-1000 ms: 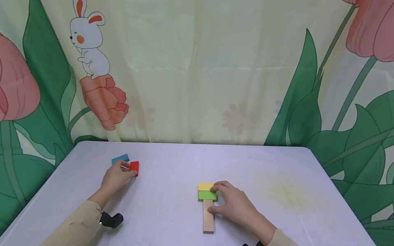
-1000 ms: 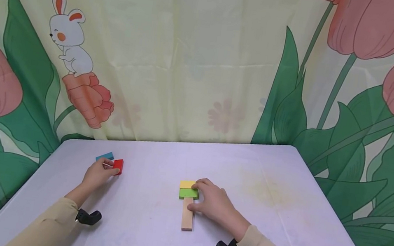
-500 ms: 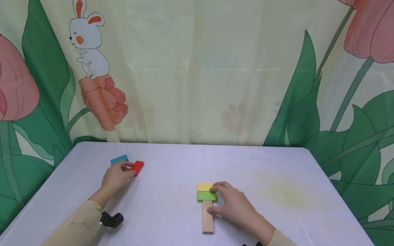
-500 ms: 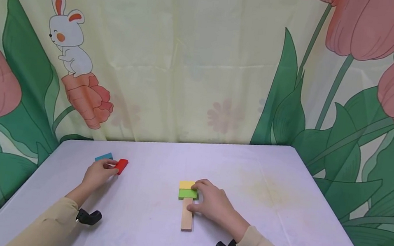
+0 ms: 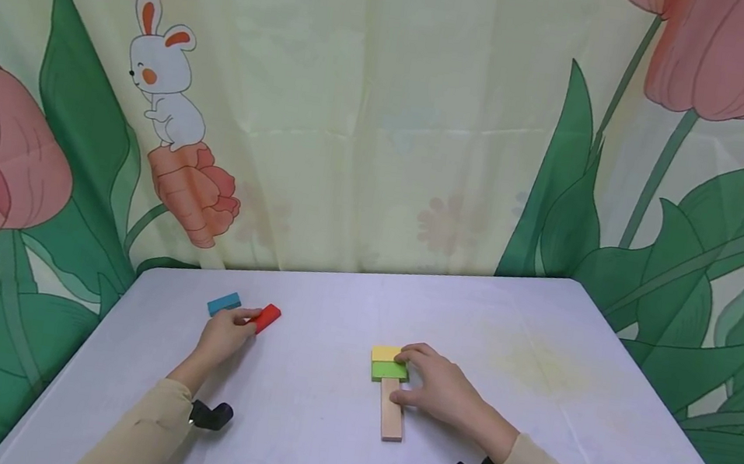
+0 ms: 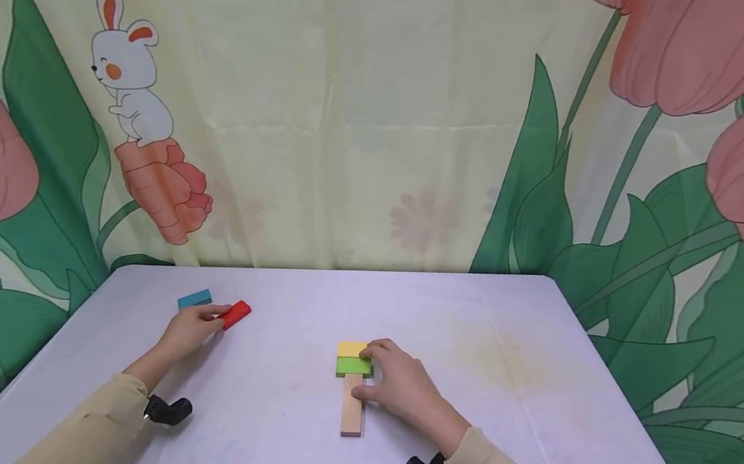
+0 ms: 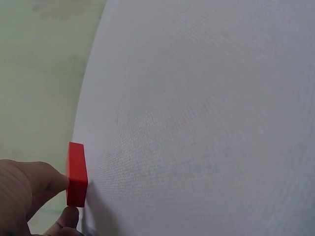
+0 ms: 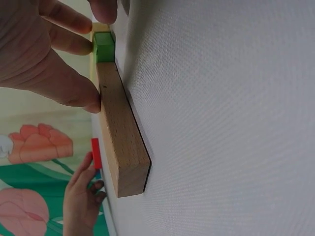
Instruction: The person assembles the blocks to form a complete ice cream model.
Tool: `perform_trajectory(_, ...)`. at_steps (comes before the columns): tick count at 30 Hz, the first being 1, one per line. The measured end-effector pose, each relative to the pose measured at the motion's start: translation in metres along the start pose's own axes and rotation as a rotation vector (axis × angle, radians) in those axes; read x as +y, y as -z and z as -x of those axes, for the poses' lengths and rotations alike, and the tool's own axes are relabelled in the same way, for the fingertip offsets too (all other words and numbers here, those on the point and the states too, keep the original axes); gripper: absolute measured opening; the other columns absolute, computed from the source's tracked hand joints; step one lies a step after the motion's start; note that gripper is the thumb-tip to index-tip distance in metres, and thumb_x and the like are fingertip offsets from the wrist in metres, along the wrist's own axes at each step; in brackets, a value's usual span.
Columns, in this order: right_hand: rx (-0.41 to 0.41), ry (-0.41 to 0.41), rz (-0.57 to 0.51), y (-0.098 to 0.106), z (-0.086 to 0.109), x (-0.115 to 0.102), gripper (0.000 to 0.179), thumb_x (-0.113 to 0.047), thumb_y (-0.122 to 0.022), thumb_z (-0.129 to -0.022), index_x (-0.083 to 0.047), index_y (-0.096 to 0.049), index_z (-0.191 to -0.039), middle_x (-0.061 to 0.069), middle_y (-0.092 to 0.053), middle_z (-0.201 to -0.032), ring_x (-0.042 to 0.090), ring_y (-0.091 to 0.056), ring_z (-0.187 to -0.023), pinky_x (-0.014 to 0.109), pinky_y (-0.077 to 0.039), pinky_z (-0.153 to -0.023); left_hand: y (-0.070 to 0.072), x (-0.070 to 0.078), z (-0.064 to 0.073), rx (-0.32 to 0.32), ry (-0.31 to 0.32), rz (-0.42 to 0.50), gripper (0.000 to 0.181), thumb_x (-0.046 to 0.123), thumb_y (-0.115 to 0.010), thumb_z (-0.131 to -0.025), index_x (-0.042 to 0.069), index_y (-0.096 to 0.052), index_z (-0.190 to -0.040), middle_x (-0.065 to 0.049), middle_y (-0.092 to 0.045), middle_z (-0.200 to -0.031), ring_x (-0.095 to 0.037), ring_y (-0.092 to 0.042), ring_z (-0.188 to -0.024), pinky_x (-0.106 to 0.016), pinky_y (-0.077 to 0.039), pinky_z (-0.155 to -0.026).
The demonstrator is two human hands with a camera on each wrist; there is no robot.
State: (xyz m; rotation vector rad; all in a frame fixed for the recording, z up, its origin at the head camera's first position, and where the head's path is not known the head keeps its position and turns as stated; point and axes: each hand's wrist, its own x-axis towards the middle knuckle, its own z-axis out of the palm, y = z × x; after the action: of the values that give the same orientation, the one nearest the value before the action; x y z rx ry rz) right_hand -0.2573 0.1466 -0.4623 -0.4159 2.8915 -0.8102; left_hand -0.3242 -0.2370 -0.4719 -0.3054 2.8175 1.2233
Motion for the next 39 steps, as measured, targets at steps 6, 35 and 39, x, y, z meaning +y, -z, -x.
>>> perform_trajectory(6, -0.008, 0.005, 0.0, 0.0, 0.0, -0.002, 0.057, -0.035, -0.088, -0.081, -0.015, -0.069, -0.13, 0.003, -0.058, -0.144, 0.028, -0.056, -0.134, 0.051, -0.048, -0.108, -0.002, -0.002, -0.001, 0.002, -0.039, -0.018, 0.041, 0.015, -0.058, -0.102, 0.008, -0.063, -0.142, -0.026, -0.057, -0.144, -0.036, -0.054, -0.117, -0.044, -0.055, -0.093)
perform_trajectory(35, -0.007, -0.006, 0.004, 0.001, 0.001, -0.004, 0.054, -0.034, -0.089, -0.081, -0.016, -0.069, -0.128, 0.004, -0.058, -0.144, 0.029, -0.056, -0.135, 0.052, -0.047, -0.108, -0.022, 0.016, -0.002, 0.037, -0.174, -0.114, 0.035, 0.014, -0.064, -0.098, 0.011, -0.071, -0.132, -0.015, -0.067, -0.111, -0.026, -0.057, -0.094, -0.032, -0.049, -0.077)
perform_trajectory(39, -0.006, -0.005, 0.003, 0.0, 0.0, -0.004, 0.054, -0.034, -0.089, -0.08, -0.016, -0.069, -0.127, 0.003, -0.058, -0.144, 0.029, -0.056, -0.134, 0.052, -0.048, -0.108, -0.025, 0.02, -0.002, 0.035, -0.179, -0.126, 0.034, 0.013, -0.064, -0.098, 0.01, -0.071, -0.131, -0.015, -0.066, -0.11, -0.026, -0.056, -0.094, -0.033, -0.048, -0.077)
